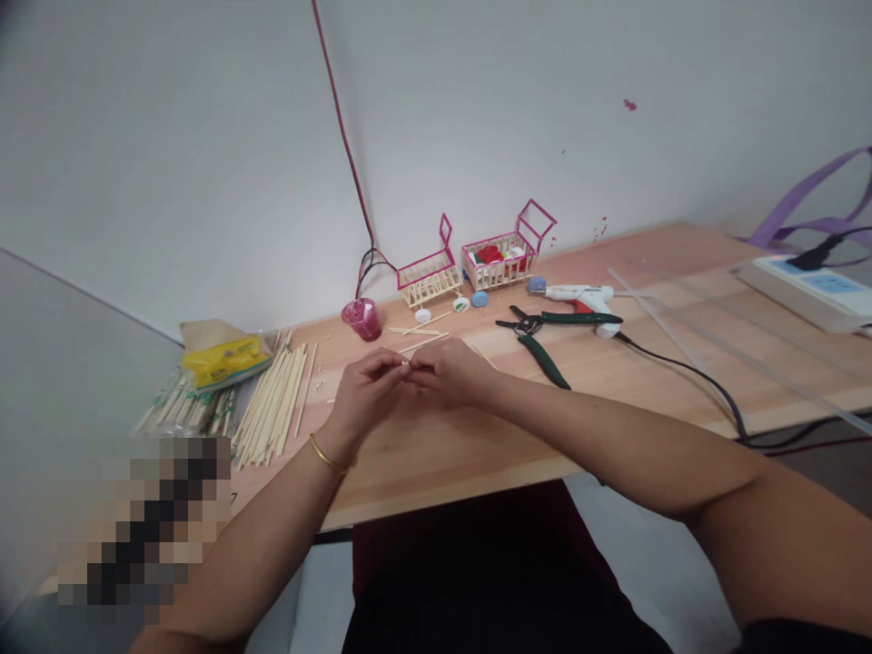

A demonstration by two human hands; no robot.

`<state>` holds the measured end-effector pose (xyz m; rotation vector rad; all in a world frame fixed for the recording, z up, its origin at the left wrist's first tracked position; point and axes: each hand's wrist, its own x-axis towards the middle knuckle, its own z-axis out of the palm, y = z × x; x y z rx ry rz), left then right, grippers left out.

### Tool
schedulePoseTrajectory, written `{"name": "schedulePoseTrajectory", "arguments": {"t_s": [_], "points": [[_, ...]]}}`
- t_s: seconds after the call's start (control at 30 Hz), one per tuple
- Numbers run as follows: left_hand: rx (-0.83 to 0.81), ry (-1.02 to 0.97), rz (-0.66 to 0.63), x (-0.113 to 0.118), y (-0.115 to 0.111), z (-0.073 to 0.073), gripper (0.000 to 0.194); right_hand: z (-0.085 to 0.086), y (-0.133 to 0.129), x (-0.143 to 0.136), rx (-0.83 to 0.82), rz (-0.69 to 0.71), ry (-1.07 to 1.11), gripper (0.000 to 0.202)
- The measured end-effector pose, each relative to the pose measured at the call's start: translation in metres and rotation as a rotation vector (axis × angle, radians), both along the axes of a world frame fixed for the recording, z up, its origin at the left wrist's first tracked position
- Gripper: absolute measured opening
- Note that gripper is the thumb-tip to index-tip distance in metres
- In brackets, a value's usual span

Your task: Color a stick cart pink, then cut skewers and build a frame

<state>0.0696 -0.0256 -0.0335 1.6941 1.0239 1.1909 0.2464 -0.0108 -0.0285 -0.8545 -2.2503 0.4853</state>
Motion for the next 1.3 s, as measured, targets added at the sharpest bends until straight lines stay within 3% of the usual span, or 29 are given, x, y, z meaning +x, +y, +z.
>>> {"name": "schedulePoseTrajectory", "arguments": {"t_s": [0.27,0.47,0.7,0.97,1.3], "points": [[0.002,0.008,-0.004,-0.002,0.002,-0.003,0.013,-0.002,0.002,0.0,0.024,-0.017,-0.046,0.028],[0.102,0.113,0.01,-0.002,0.002,-0.003,0.012,-0.008,0.005,0.0,0.011,0.01,-0.119,0.019],[0.101,0.042,-0.021,-0.001,0.005,-0.012,0.012,-0.013,0.006,-0.001,-0.002,-0.031,-0.288,0.013],[0.025,-0.001,-0.04,-0.003,0.006,-0.017,0.016,-0.009,0.005,-0.003,0.017,-0.054,-0.371,0.019],[0.031,0.021,-0.019,0.0,0.002,-0.012,0.012,-0.009,0.005,-0.005,-0.01,-0.077,-0.407,0.025]]}}
